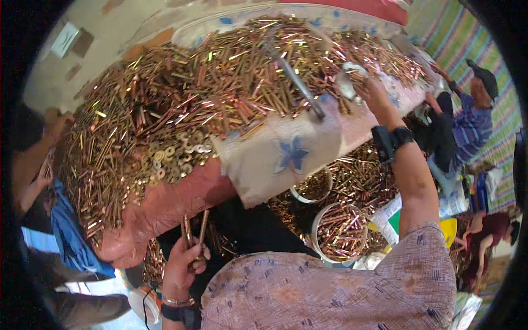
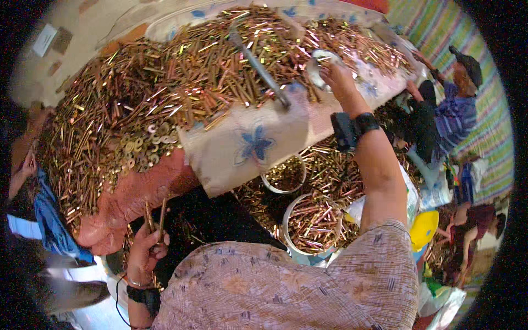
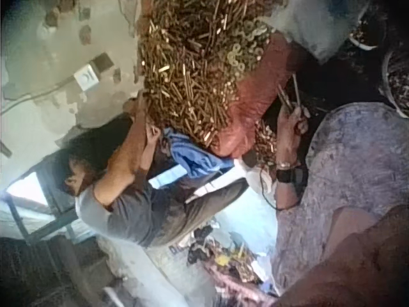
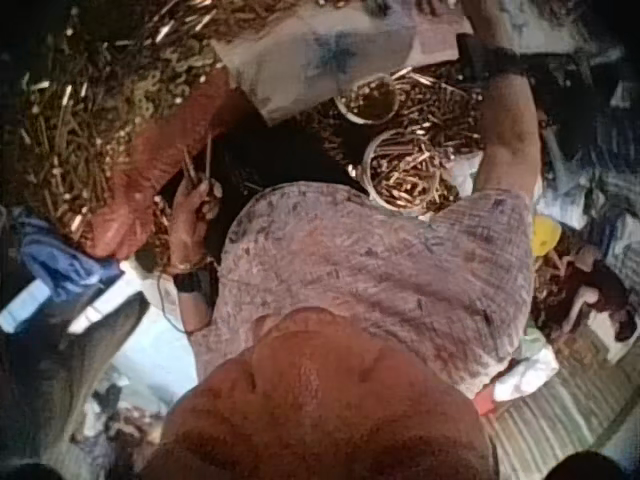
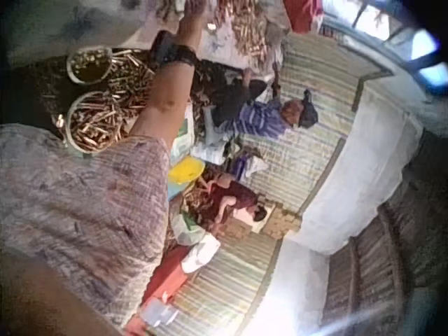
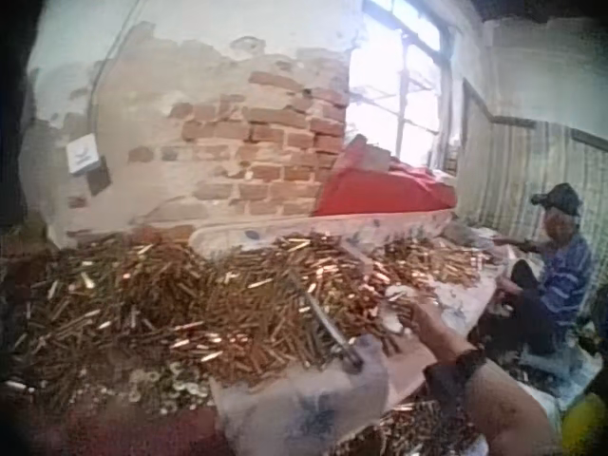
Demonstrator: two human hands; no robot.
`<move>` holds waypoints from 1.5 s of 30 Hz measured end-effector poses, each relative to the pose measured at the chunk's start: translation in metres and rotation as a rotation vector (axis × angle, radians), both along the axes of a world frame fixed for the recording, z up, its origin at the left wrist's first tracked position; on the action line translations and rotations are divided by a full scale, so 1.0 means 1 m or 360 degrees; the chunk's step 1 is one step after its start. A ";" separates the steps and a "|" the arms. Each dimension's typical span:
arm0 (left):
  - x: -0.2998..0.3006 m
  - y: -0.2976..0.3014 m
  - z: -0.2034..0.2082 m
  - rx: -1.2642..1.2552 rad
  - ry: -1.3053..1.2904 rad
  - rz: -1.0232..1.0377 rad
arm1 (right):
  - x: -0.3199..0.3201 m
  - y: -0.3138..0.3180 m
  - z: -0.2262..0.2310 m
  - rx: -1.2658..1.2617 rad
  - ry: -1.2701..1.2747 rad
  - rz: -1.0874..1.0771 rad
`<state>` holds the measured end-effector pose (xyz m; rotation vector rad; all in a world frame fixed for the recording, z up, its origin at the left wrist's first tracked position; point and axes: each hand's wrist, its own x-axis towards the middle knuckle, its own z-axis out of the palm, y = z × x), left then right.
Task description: Assemble washers onto long metal pins or bolts.
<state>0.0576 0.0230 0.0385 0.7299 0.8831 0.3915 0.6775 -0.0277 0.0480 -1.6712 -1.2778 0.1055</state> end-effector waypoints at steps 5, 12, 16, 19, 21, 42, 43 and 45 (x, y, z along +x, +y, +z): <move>-0.002 0.003 -0.013 0.0028 -0.0044 0.0108 | -0.102 0.034 -0.047 0.0155 0.1299 0.0019; -0.004 0.022 -0.018 0.0132 -0.0049 0.0163 | -0.229 0.079 -0.071 -0.0209 0.0481 0.0038; 0.000 0.026 -0.018 0.0160 -0.0039 0.0237 | -0.252 0.096 -0.057 -0.0349 -0.0284 -0.0063; 0.003 0.026 -0.022 0.0166 -0.0103 0.0256 | -0.272 0.108 -0.046 -0.0573 -0.0537 -0.0100; 0.003 0.025 -0.028 0.0161 -0.0120 0.0277 | -0.282 0.110 -0.040 -0.0806 -0.0689 -0.0095; 0.008 -0.003 -0.039 0.0082 -0.0162 0.0195 | -0.384 0.052 -0.057 -0.0162 0.2002 0.0852; 0.008 -0.004 -0.041 0.0092 -0.0143 0.0186 | -0.392 0.050 -0.055 -0.0172 0.2014 0.0857; 0.003 -0.006 -0.044 0.0077 -0.0153 0.0192 | -0.403 0.048 -0.052 -0.0081 0.2100 0.0763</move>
